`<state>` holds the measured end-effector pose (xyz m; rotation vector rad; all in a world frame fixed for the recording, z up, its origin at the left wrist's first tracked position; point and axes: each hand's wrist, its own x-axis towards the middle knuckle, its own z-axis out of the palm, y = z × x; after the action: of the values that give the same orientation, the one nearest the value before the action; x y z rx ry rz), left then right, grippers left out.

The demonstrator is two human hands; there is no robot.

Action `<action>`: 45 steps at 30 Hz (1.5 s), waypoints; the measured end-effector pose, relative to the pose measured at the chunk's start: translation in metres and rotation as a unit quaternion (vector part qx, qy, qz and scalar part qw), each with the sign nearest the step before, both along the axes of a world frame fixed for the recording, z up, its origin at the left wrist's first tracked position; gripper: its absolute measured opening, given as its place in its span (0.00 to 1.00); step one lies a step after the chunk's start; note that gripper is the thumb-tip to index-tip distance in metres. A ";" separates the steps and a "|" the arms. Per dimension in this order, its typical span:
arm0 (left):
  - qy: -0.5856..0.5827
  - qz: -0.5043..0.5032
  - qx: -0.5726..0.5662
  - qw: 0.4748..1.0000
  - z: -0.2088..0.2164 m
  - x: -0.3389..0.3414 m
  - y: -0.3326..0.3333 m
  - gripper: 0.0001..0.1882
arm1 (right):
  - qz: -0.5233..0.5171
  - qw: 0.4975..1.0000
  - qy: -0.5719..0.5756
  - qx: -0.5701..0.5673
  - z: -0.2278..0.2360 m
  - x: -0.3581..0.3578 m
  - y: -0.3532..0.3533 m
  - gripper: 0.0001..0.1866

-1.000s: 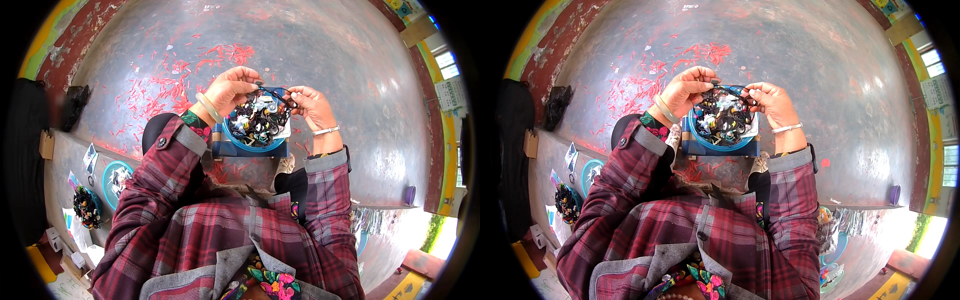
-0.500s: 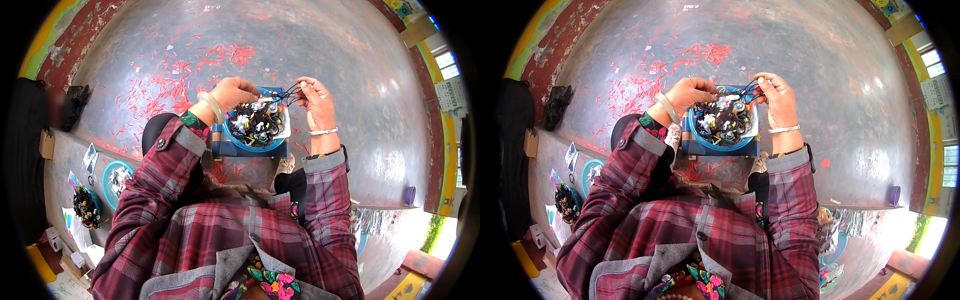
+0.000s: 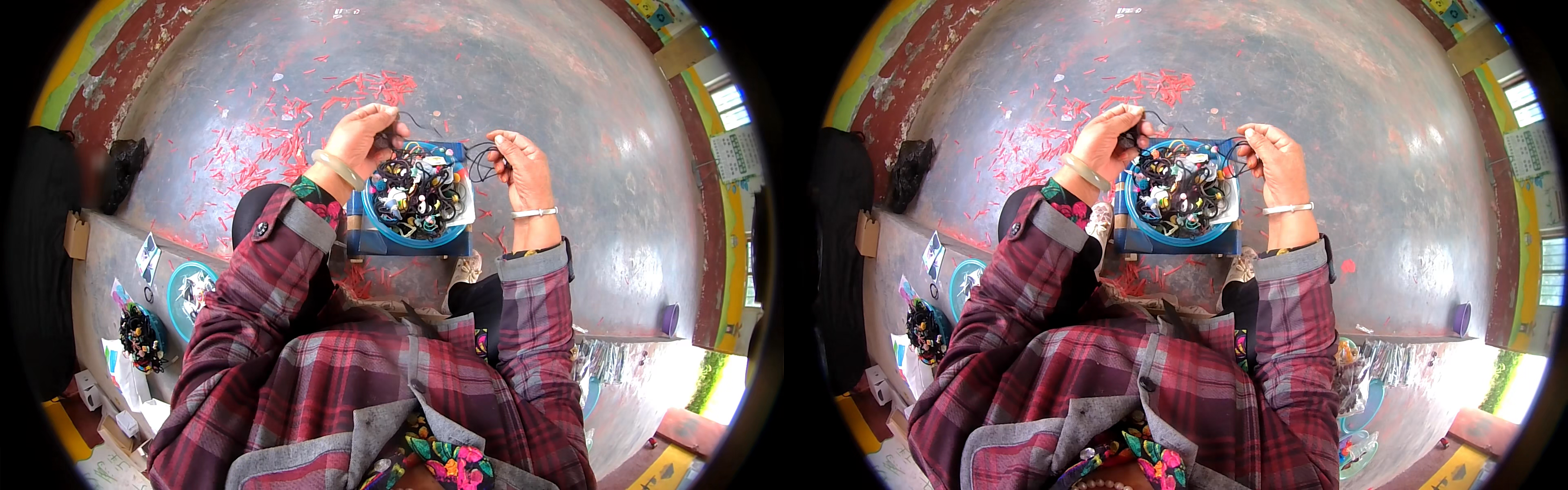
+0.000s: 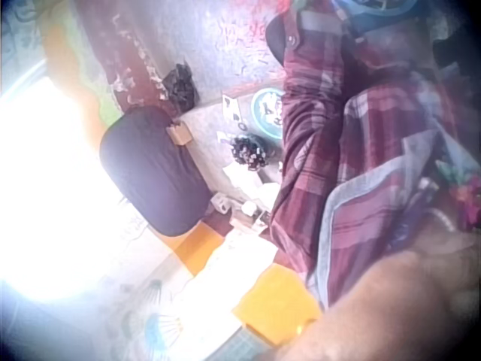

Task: The person sits on the floor and assembles small hair accessories by hand. They pick up black elastic bands and colorful plastic charms from a blue bowl, attach the charms to the bands, and place the finished items into a separate container.

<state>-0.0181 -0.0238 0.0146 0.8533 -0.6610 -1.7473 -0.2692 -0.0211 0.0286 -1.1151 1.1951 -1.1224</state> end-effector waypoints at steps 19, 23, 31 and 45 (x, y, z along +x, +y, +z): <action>0.072 -0.037 -0.031 0.996 -0.008 -0.001 -0.006 0.14 | 0.129 0.991 -0.022 -0.015 -0.007 0.013 0.001 0.09; 0.093 -0.082 -0.028 0.992 -0.002 0.000 -0.001 0.17 | 0.166 0.980 0.106 -0.013 -0.018 0.015 -0.003 0.09; 0.124 -0.126 -0.014 0.984 -0.006 -0.006 0.000 0.19 | 0.205 0.945 0.243 -0.077 -0.028 0.015 -0.005 0.12; -0.098 -0.192 -0.093 0.972 -0.003 -0.023 0.014 0.30 | 0.210 0.937 0.198 -0.197 -0.015 0.033 -0.001 0.07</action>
<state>-0.0410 -0.0101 0.0120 0.8108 -1.1650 -1.9170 -0.2361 -0.0217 0.0135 -1.8768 0.9746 -0.8391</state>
